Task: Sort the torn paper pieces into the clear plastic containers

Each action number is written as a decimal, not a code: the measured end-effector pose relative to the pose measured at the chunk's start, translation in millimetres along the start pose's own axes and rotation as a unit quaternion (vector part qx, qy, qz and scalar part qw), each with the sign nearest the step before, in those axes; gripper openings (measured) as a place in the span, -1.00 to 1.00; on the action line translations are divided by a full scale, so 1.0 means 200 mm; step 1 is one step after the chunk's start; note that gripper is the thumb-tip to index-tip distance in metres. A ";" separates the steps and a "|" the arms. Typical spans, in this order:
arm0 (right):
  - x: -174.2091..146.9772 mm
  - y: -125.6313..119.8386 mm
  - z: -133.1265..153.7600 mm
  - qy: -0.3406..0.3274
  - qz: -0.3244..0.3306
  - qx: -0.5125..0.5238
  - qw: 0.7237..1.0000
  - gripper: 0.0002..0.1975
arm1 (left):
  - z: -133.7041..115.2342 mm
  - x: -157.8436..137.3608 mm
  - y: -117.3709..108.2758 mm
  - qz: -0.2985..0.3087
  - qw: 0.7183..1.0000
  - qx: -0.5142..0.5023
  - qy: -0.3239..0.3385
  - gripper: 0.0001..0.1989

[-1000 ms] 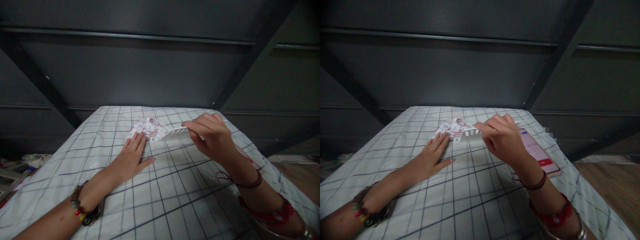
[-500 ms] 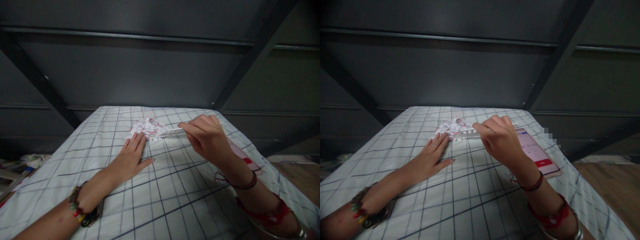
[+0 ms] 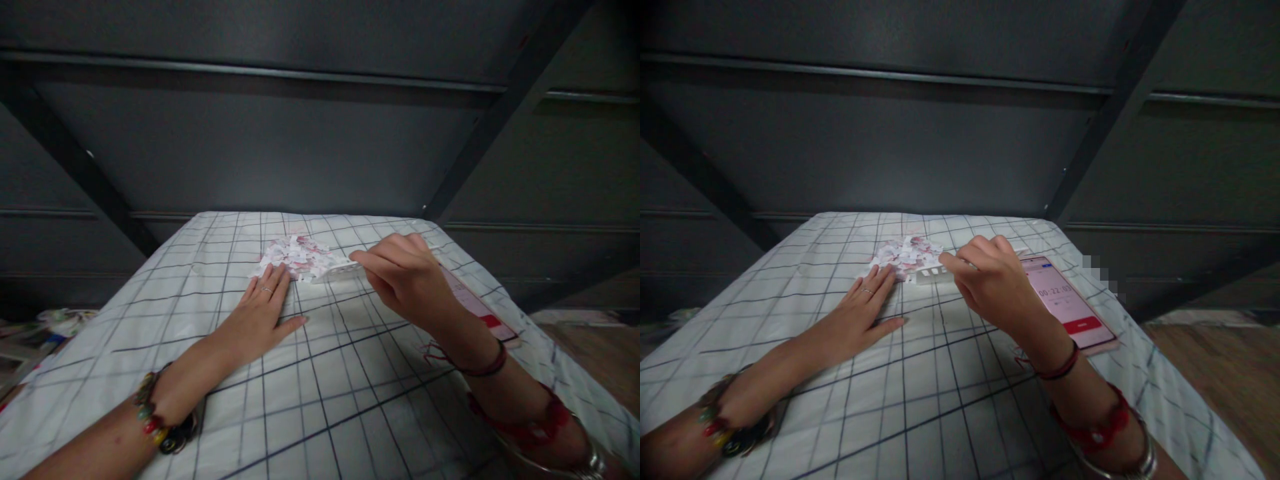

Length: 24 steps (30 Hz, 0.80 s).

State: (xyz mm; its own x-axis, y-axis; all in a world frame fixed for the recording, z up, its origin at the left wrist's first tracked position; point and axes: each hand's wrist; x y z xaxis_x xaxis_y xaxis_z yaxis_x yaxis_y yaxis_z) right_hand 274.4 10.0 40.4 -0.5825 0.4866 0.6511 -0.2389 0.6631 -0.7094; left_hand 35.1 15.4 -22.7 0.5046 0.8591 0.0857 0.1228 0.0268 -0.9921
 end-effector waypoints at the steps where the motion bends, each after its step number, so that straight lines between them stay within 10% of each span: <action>1: 0.00 0.00 0.00 -0.002 0.007 0.005 1.000 -0.80 | 0.00 0.00 0.00 0.003 1.000 0.002 -0.001 -0.16; 24: 0.00 0.00 -0.01 0.007 -0.041 -0.024 0.999 -0.84 | 0.00 0.00 0.00 0.008 1.000 0.012 -0.004 -0.14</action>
State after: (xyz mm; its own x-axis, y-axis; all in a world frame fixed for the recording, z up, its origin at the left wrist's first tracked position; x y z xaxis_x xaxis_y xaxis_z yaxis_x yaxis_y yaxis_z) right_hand 275.8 10.8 39.6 -0.5519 0.4368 0.7104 -0.2475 0.7277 -0.6397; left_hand 35.0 15.8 -23.6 0.5002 0.8631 0.0693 0.0943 0.0253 -0.9952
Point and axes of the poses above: each hand's wrist, its own x-axis towards the middle knuckle, its own y-axis out of the palm, z = x × y, and after that the axes turned 2 degrees about -z, right-handed
